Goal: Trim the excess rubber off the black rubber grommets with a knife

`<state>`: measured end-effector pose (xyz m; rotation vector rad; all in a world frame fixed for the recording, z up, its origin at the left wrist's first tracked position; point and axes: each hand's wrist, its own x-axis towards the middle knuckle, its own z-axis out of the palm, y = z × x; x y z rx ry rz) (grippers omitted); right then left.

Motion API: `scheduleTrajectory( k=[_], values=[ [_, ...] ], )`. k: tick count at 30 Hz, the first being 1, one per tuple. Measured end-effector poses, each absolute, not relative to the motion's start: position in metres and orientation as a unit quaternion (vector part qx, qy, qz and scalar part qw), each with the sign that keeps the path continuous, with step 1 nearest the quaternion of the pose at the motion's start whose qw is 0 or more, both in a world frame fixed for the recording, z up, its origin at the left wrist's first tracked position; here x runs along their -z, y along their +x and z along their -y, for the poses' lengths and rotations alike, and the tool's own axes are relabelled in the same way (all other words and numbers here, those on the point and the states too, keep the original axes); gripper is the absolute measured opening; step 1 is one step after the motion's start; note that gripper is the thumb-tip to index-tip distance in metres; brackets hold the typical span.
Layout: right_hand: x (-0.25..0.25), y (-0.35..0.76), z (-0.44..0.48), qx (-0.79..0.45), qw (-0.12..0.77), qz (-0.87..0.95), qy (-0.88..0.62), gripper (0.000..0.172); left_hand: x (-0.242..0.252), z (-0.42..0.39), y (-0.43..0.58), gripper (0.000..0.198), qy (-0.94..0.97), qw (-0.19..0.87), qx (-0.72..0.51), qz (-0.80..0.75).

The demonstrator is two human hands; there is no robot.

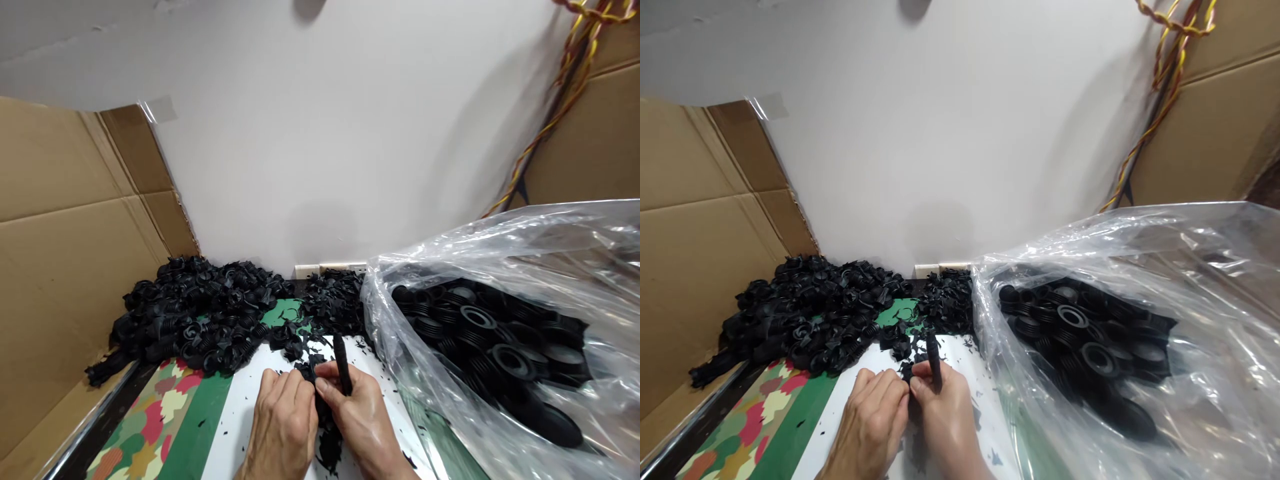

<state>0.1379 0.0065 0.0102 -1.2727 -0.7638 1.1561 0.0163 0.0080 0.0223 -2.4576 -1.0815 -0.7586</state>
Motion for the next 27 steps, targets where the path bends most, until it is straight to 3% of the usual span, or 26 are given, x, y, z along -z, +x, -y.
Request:
scheduleTrajectory(
  k=[10,20,27],
  values=[
    [-0.004,0.134,-0.005,-0.52,0.595,0.297,-0.536,0.023,-0.018,-0.009,0.016,0.024,-0.843,0.182,0.326,0.387],
    [-0.001,0.137,-0.011,-0.584,0.606,0.237,-0.485,0.037,-0.018,-0.009,0.007,0.022,-0.837,0.011,0.331,0.436],
    [-0.009,0.14,-0.01,-0.602,0.601,0.238,-0.469,0.039,-0.024,-0.008,0.007,0.022,-0.857,0.035,0.312,0.408]
  ],
)
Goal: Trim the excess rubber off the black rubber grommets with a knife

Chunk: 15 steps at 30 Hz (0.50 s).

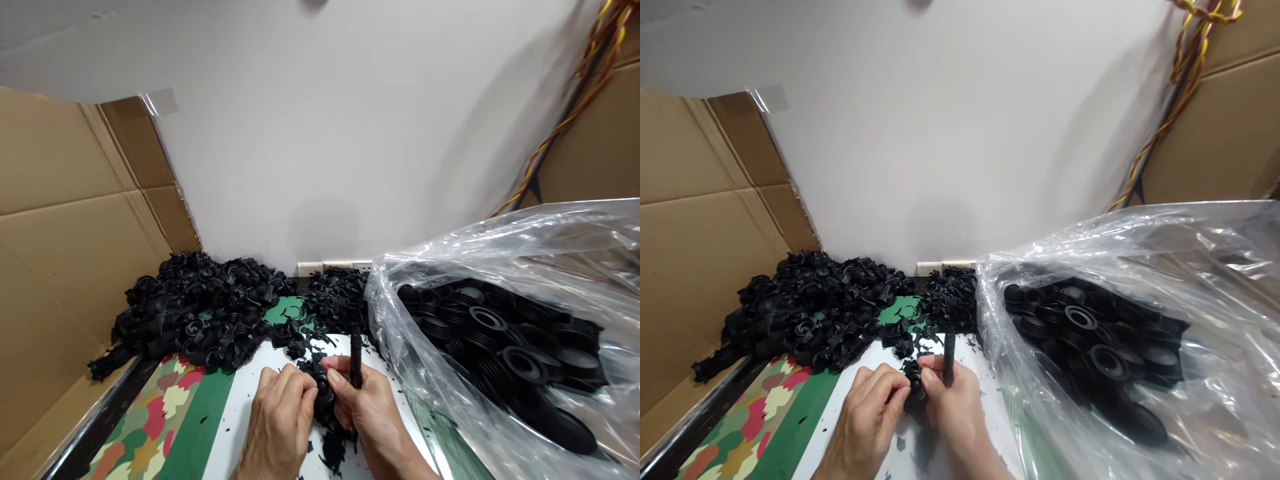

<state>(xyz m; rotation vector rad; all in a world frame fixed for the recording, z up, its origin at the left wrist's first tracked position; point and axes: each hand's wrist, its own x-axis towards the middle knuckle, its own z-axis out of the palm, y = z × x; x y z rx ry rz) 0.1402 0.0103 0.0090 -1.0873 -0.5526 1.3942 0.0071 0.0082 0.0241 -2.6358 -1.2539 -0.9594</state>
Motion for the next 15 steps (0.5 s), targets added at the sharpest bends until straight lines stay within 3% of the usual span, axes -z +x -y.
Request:
scheduleTrajectory(
  k=[10,15],
  values=[
    [-0.006,0.141,-0.006,-0.515,0.6,0.298,-0.534,0.019,-0.023,-0.006,0.017,0.031,-0.862,0.163,0.246,0.412],
    [-0.012,0.135,-0.003,-0.477,0.59,0.35,-0.549,0.014,-0.018,-0.006,0.022,0.026,-0.853,0.155,0.266,0.421]
  ],
)
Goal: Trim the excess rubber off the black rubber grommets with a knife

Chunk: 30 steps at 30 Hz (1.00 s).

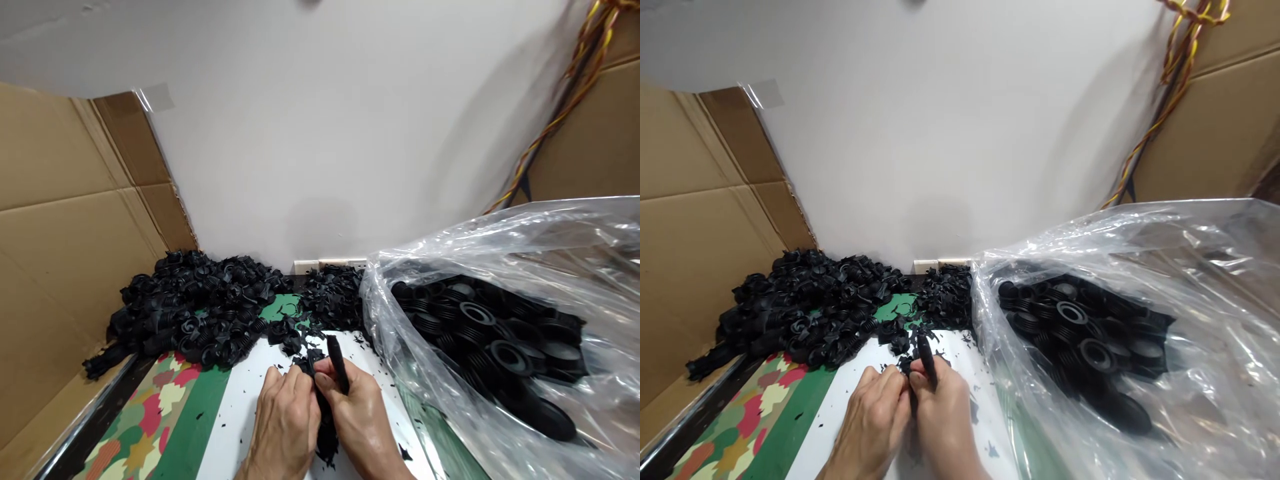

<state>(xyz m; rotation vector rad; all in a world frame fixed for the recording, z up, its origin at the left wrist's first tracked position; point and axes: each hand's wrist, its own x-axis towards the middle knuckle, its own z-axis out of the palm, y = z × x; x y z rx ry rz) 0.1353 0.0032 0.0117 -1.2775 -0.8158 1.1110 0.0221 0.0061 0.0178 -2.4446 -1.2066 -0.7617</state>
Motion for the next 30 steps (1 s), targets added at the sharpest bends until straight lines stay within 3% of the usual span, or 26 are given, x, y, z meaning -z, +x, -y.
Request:
scheduleTrajectory(
  k=[8,13,20,30],
  values=[
    [-0.007,0.134,-0.003,-0.512,0.604,0.305,-0.529,0.018,-0.015,-0.005,0.023,0.026,-0.819,0.126,0.347,0.44],
    [-0.008,0.137,-0.007,-0.578,0.596,0.25,-0.498,0.029,-0.013,-0.007,0.018,0.025,-0.788,0.018,0.398,0.47],
    [-0.005,0.14,-0.009,-0.623,0.593,0.232,-0.454,0.048,-0.016,-0.008,0.014,0.021,-0.787,-0.037,0.417,0.453],
    [-0.007,0.144,-0.009,-0.59,0.612,0.249,-0.465,0.034,-0.018,-0.005,0.013,0.017,-0.838,0.075,0.379,0.385]
  ],
)
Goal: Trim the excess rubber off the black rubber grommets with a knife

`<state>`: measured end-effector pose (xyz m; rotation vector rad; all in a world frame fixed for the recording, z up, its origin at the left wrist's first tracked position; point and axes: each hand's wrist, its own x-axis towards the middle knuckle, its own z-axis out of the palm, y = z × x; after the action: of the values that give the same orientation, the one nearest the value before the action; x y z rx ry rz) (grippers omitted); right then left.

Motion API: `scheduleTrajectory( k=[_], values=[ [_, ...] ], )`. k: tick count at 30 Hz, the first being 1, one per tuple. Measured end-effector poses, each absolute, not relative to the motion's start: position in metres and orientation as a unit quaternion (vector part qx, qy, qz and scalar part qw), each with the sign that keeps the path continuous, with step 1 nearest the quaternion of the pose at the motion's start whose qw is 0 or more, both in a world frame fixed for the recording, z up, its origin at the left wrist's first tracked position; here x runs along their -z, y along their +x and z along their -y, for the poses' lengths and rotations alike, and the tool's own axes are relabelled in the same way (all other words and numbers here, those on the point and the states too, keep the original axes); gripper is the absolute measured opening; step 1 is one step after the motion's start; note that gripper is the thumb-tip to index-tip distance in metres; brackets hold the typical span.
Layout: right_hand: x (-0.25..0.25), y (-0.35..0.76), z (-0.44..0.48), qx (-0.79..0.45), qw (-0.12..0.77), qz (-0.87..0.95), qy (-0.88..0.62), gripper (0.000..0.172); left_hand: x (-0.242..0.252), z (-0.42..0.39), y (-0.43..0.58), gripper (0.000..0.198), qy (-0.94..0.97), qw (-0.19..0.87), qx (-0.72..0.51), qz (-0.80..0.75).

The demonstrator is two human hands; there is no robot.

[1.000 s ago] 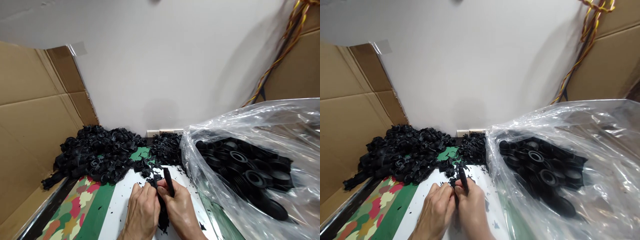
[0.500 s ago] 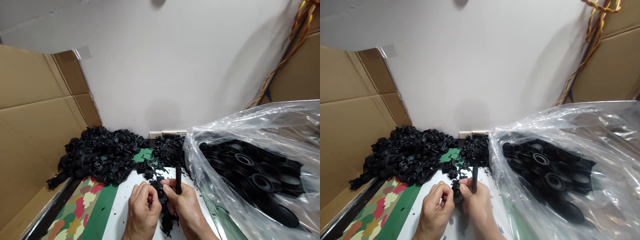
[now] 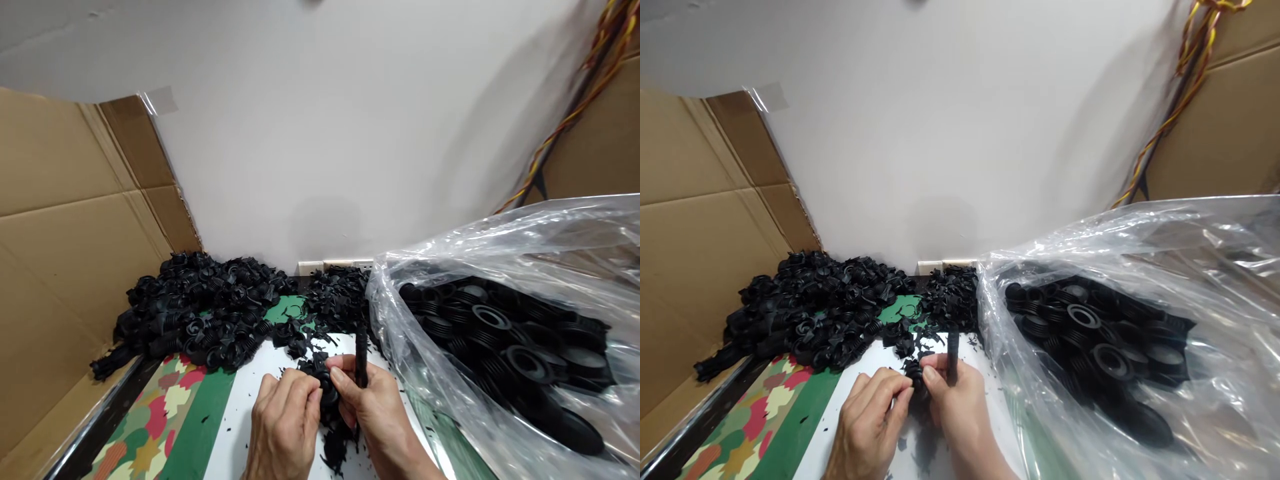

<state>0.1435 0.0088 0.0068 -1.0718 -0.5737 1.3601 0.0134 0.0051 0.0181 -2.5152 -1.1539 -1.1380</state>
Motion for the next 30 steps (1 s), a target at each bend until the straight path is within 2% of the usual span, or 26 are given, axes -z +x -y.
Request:
scheduleTrajectory(
  k=[11,19,22,30],
  values=[
    [-0.009,0.139,-0.004,-0.495,0.589,0.345,-0.538,0.017,-0.02,-0.005,0.02,0.028,-0.85,0.161,0.313,0.392],
    [-0.014,0.133,0.001,-0.494,0.579,0.346,-0.549,0.021,-0.016,-0.003,0.027,0.032,-0.819,0.215,0.365,0.388],
    [-0.013,0.137,-0.001,-0.521,0.587,0.312,-0.536,0.024,-0.015,-0.005,0.024,0.029,-0.808,0.146,0.392,0.414],
    [-0.018,0.14,-0.008,-0.577,0.592,0.254,-0.502,0.028,-0.014,-0.011,0.016,0.02,-0.742,-0.154,0.484,0.438]
  ],
)
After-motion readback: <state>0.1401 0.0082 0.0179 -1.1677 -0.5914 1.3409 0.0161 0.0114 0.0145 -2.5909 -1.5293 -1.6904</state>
